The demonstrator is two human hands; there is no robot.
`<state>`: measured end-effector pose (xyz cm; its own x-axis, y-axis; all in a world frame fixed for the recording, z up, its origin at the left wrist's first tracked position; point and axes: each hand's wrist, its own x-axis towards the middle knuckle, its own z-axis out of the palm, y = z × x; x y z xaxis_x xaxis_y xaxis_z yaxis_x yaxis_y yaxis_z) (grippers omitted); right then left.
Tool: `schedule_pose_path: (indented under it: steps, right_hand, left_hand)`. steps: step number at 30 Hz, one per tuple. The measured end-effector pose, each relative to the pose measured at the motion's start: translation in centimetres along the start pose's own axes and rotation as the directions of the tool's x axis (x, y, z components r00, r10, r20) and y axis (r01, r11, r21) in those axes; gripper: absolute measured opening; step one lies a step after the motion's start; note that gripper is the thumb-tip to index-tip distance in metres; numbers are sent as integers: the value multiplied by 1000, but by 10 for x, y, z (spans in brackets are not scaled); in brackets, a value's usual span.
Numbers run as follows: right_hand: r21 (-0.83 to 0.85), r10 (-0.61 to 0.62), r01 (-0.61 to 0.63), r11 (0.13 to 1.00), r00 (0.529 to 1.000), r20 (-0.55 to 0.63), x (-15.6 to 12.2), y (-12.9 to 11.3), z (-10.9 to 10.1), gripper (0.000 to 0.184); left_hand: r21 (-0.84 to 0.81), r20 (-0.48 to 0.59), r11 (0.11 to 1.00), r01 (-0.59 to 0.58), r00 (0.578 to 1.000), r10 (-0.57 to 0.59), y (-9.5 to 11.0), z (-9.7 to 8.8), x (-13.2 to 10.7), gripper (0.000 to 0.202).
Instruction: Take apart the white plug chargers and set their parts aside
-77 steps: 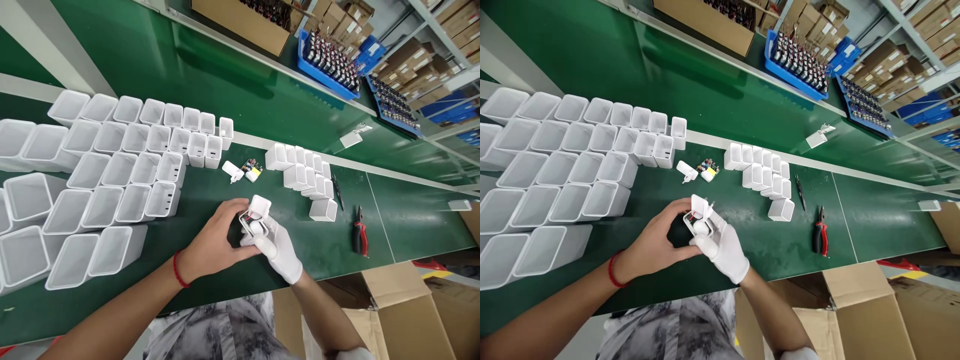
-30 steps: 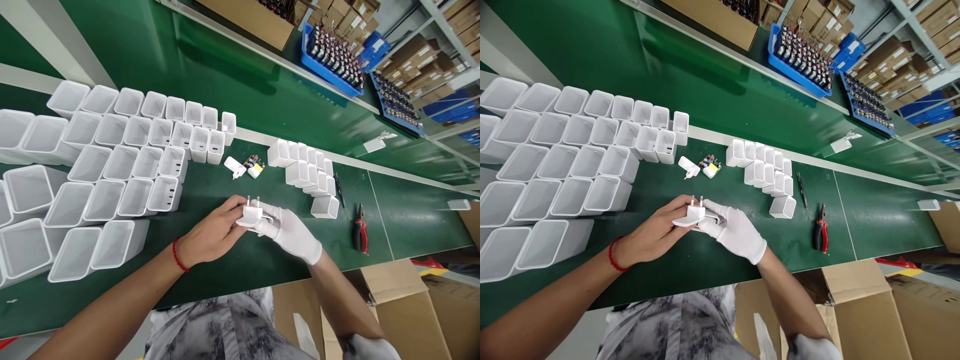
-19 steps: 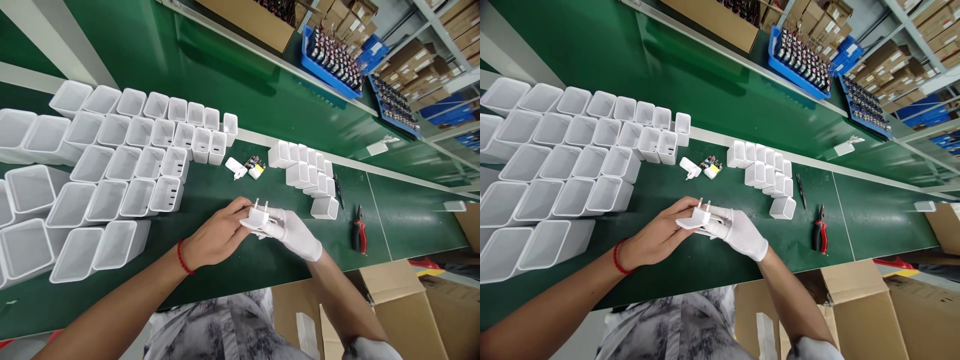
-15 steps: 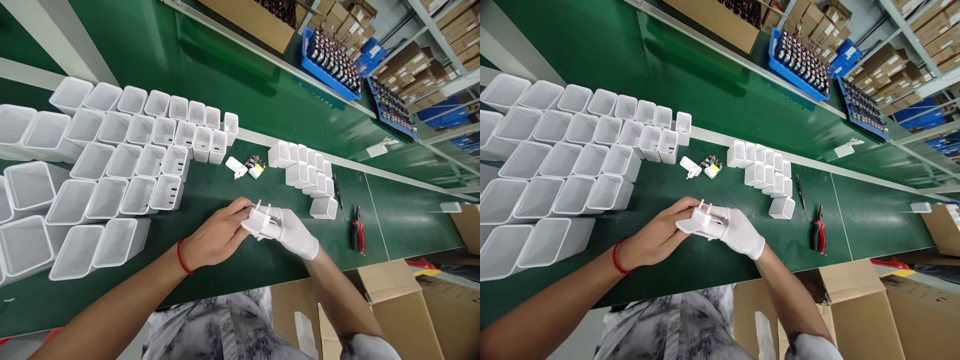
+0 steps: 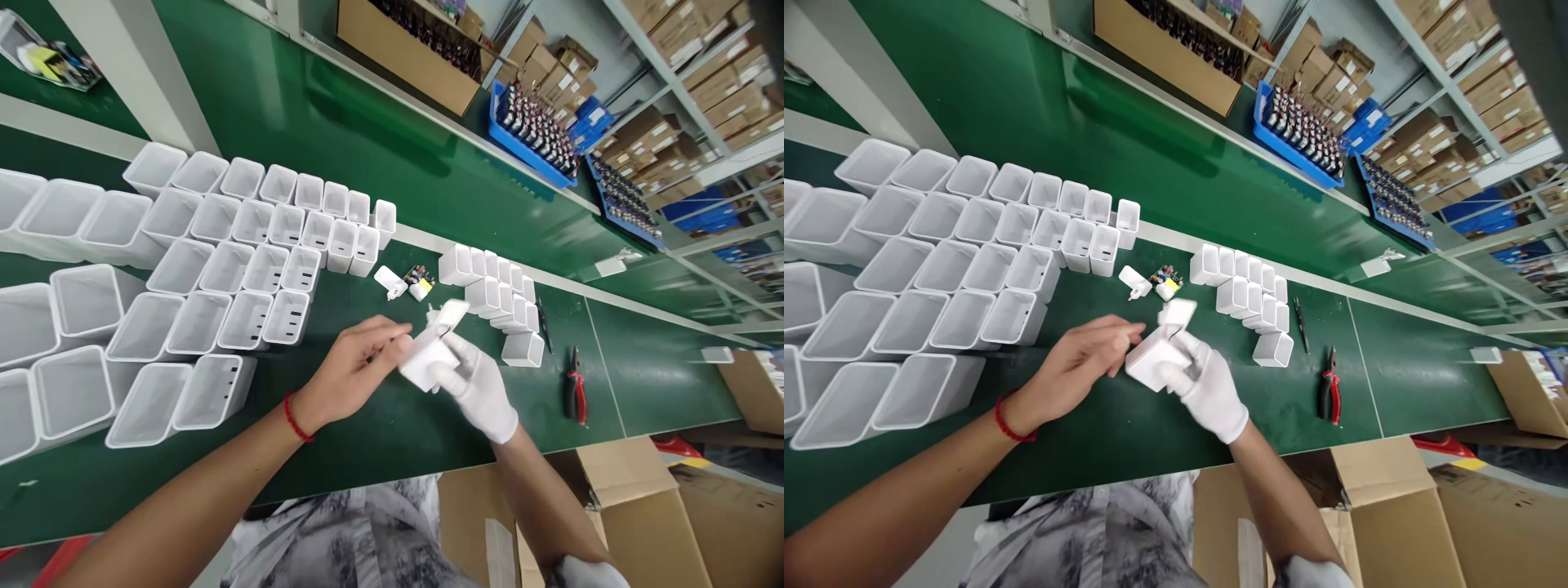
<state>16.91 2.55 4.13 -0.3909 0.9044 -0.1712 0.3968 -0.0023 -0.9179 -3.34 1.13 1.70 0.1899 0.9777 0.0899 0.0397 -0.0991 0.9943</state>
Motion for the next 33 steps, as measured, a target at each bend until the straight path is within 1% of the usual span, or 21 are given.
schedule_pose_path:
  steps: [1, 2, 3, 4, 6, 9, 11, 12, 14, 16, 18, 20, 21, 22, 23, 25, 28, 30, 31, 33]
  right_hand:
    - [191, 54, -50, 980, 998, -19, 2, 1, -2, 38]
    - [355, 100, -86, 931, 995, -23, 5, 1, -4, 39]
    - [475, 134, -112, 873, 991, -12, 7, 1, -7, 39]
    - [560, 155, -126, 819, 988, -5, 10, 1, -10, 38]
    - [664, 189, -151, 732, 982, 16, 13, -1, -15, 35]
    - [751, 217, -187, 634, 974, 59, 17, -4, -18, 34]
    - [762, 205, -187, 620, 976, 73, 20, -6, -17, 33]
    - [750, 185, -182, 636, 979, 81, 21, -8, -17, 31]
    - [677, 122, -162, 718, 987, 106, 24, -13, -19, 31]
    - [557, 56, -92, 826, 995, 81, 31, -21, -22, 30]
    - [404, -13, 21, 915, 1000, -23, 46, -32, -30, 29]
    - [143, -92, 116, 983, 982, -165, 72, -43, -40, 39]
    - [-10, -135, 136, 991, 967, -218, 90, -47, -45, 43]
    - [-200, -184, 132, 971, 946, -267, 110, -49, -51, 44]
    - [-297, -208, 119, 948, 934, -292, 132, -51, -55, 42]
    - [-453, -224, 71, 889, 929, -294, 176, -49, -61, 35]
    - [-586, -240, 36, 810, 931, -275, 230, -40, -63, 32]
    - [-677, -256, 26, 735, 936, -242, 251, -37, -59, 31]
    - [-724, -259, 20, 690, 940, -222, 256, -36, -56, 29]
    - [-810, -255, 1, 587, 949, -184, 255, -40, -51, 27]
  left_hand:
    - [-48, -48, 999, 4, 999, -7, -1, -1, 0, 34]
    - [-74, -92, 997, 8, 996, -15, -3, -2, 0, 34]
    - [-78, -124, 997, 8, 992, -17, -4, -2, 0, 34]
    - [-63, -139, 998, 9, 990, -17, -6, -2, 0, 34]
    - [-20, -141, 1000, 8, 990, -11, -9, -1, 0, 34]
    - [5, -116, 1000, 15, 993, -14, -12, 3, 0, 35]
    - [17, -97, 1000, 24, 995, -22, -13, 4, 0, 35]
    - [32, -93, 999, 24, 995, -21, -13, 5, 0, 34]
    - [86, -92, 996, 15, 996, -7, -13, 6, 0, 32]
    - [155, -77, 988, -13, 997, 25, -13, 7, -1, 30]
    - [236, -44, 970, -63, 996, 76, -15, 10, -1, 27]
    - [330, -5, 935, -134, 990, 144, -18, 12, -2, 26]
    - [377, 11, 910, -175, 983, 185, -20, 13, -2, 25]
    - [422, 22, 880, -216, 973, 228, -21, 13, -2, 25]
    - [464, 26, 849, -251, 963, 270, -23, 13, -1, 24]
    - [537, 14, 788, -301, 937, 349, -24, 12, -1, 23]
    - [626, -25, 709, -325, 900, 435, -23, 8, 0, 20]
    - [669, -32, 668, -326, 885, 464, -21, 6, 0, 19]
    - [685, -30, 652, -326, 881, 472, -21, 6, 1, 18]
    - [707, -23, 629, -324, 878, 478, -21, 6, 1, 18]
